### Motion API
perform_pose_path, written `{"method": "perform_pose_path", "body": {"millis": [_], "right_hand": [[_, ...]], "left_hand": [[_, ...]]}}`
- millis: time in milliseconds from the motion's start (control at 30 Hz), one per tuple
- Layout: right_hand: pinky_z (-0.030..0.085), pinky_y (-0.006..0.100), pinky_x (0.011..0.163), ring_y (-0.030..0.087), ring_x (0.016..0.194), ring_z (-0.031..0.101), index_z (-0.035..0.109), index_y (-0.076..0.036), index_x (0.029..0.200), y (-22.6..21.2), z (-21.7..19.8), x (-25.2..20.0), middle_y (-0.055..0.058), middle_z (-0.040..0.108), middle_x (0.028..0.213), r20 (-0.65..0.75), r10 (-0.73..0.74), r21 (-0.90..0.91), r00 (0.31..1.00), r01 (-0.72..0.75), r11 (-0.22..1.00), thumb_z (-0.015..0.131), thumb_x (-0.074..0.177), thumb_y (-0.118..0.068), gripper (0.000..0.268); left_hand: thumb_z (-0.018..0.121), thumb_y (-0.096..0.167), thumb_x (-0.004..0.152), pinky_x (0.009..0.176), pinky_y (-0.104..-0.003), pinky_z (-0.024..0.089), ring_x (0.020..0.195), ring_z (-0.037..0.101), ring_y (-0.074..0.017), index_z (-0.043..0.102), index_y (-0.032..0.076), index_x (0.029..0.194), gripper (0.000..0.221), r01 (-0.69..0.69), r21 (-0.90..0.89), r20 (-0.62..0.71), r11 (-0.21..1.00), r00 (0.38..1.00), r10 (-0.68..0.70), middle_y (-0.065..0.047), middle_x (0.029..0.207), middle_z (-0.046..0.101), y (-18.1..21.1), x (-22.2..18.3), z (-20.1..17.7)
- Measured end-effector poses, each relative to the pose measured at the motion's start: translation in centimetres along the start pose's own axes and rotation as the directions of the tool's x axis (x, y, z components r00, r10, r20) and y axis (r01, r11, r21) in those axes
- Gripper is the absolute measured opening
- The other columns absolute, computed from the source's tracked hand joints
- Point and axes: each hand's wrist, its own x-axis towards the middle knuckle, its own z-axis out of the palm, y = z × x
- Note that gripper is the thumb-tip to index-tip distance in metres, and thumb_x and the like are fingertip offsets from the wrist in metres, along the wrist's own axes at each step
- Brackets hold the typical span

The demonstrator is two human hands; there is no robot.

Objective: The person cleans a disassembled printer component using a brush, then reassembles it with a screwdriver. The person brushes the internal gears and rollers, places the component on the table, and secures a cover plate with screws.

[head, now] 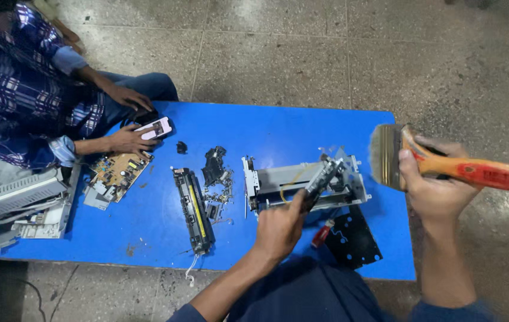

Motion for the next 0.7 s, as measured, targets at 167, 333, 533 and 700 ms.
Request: {"method": "perform_pose_path", "body": {"millis": [167, 333, 533, 700], "right_hand": [[0.057, 0.029, 0.083, 0.019, 0.092, 0.068, 0.065, 0.001, 0.128, -1.1, 3.6, -2.8, 0.013, 0.069, 0.11, -0.014, -0.011, -0.183, 1.0, 0.008, 0.983, 0.078, 0.091, 0.001, 0.039], [0.059, 0.032, 0.078, 0.025, 0.087, 0.074, 0.074, 0.001, 0.115, -1.0, 5.3, -4.3, 0.017, 0.074, 0.102, 0.277, -0.179, -0.315, 0.944, 0.265, 0.911, 0.081, 0.079, -0.002, 0.037], [0.059, 0.032, 0.085, 0.024, 0.094, 0.073, 0.072, 0.004, 0.12, -1.4, 4.6, -4.4, 0.017, 0.074, 0.109, 0.202, -0.076, -0.256, 0.976, 0.127, 0.958, 0.081, 0.085, -0.001, 0.036], [0.059, 0.03, 0.082, 0.019, 0.09, 0.072, 0.072, 0.003, 0.121, -1.7, 5.5, -3.3, 0.016, 0.074, 0.107, 0.16, 0.07, -0.203, 0.985, -0.037, 0.978, 0.078, 0.091, -0.003, 0.031]], "left_hand": [[0.079, 0.02, 0.086, 0.056, -0.052, 0.051, 0.064, 0.067, -0.0411, 0.055, 0.006, 0.135, 0.056, 0.052, -0.179, -0.075, 0.983, 0.995, -0.066, -0.019, 0.073, 0.071, 0.1, 0.5, -0.9], [0.08, 0.018, 0.084, 0.057, -0.046, 0.054, 0.063, 0.071, -0.0357, 0.057, 0.005, 0.133, 0.055, 0.177, -0.312, -0.085, 0.934, 0.973, -0.213, -0.018, 0.079, 0.073, -0.2, 0.8, -2.4], [0.08, 0.02, 0.084, 0.057, -0.044, 0.052, 0.057, 0.069, -0.0351, 0.059, 0.009, 0.134, 0.054, 0.356, -0.336, 0.062, 0.872, 0.932, -0.357, -0.019, 0.069, 0.07, 0.7, 0.8, -2.8], [0.08, 0.018, 0.084, 0.06, -0.046, 0.053, 0.065, 0.07, -0.0368, 0.058, 0.007, 0.136, 0.057, 0.155, -0.409, -0.109, 0.899, 0.97, -0.217, -0.018, 0.075, 0.07, 1.1, 1.4, -3.3]]}}
